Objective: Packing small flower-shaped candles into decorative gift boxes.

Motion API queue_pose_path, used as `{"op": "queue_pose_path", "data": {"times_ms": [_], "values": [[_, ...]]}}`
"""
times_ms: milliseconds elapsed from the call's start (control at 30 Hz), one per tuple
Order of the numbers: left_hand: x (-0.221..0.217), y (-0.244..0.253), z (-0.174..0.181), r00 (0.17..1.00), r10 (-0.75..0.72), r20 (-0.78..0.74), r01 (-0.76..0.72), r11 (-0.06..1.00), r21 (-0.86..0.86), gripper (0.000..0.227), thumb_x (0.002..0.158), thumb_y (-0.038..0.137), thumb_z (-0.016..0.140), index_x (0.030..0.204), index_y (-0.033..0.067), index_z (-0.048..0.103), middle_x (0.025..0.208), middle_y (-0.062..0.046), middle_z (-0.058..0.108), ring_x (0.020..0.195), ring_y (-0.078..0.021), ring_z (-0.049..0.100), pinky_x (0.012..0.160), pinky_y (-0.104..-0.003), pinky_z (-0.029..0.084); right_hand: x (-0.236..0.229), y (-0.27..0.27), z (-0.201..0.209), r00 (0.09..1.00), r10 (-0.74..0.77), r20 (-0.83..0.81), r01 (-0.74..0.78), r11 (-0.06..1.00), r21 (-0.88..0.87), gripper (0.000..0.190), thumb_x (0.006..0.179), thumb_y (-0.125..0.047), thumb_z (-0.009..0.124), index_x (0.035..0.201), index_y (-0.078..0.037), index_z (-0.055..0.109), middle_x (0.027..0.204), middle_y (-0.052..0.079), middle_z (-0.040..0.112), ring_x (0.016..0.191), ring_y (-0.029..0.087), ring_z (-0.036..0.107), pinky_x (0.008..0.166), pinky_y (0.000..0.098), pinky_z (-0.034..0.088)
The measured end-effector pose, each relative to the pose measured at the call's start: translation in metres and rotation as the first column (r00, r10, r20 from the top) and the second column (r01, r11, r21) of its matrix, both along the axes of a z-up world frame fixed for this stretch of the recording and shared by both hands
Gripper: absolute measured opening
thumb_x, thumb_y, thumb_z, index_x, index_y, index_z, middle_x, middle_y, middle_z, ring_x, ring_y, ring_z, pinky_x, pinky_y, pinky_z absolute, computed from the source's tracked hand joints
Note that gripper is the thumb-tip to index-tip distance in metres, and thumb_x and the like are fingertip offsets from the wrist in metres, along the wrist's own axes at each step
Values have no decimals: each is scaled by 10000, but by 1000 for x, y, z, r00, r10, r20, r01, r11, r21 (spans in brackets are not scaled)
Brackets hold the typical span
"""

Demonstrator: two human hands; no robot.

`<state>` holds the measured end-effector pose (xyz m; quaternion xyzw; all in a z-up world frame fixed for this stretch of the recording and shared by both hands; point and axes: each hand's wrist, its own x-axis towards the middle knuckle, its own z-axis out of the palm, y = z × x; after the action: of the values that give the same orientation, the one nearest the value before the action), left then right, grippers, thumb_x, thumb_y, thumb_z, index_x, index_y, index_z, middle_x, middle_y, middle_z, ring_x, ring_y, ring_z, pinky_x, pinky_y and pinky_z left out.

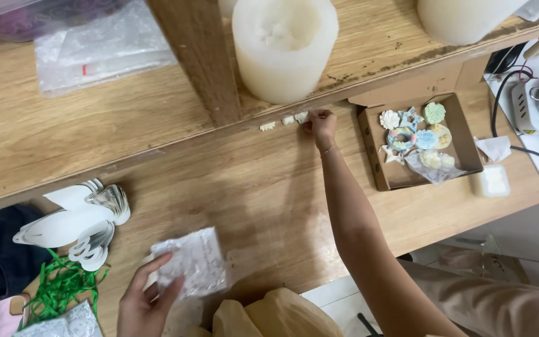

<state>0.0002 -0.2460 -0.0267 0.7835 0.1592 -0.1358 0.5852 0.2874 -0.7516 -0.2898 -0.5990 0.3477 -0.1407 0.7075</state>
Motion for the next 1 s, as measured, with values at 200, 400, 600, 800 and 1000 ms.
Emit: {"op": "queue_pose_path", "data": {"times_ms": [200,400,600,800,1000], "values": [[20,-57,40,996,-85,29,88,990,-113,672,792,-50,764,1420,120,595,1386,-25,661,907,-66,648,684,-221,523,-52,7,40,992,115,-46,-116,993,-1,201,972,-125,618,1146,-26,598,901,105,666,654,163,664,526,316,592],[34,-86,66,982,-95,163,142,943,-300,751,837,-62,760,1521,112,504,1309,-66,684,968,-86,689,738,-199,571,-200,138,277,830,457,320,-555,730,399,461,966,-318,627,1317,-32,539,1092,158,731,1023,235,716,857,365,605],[30,-62,72,890,-354,288,355,933,49,753,853,54,765,1521,87,420,1536,-101,526,1099,-167,743,730,-277,636,-256,210,278,690,676,258,-723,641,257,376,926,-38,674,1279,-27,542,1109,105,751,1066,138,712,960,270,574],[21,-1,76,628,-496,600,246,858,451,1005,806,354,844,1544,-13,268,1568,-304,291,1468,-425,291,1116,-520,400,-274,275,307,699,707,104,-706,706,-53,169,962,13,664,1129,0,644,980,31,749,883,62,674,758,224,546],[12,63,61,765,-572,296,502,818,282,822,740,413,862,1425,124,512,1239,-172,709,1136,-316,690,874,-407,569,-286,349,348,429,903,18,-901,429,-66,330,890,-15,704,1211,-61,639,926,-64,677,796,11,601,673,196,515]]}}
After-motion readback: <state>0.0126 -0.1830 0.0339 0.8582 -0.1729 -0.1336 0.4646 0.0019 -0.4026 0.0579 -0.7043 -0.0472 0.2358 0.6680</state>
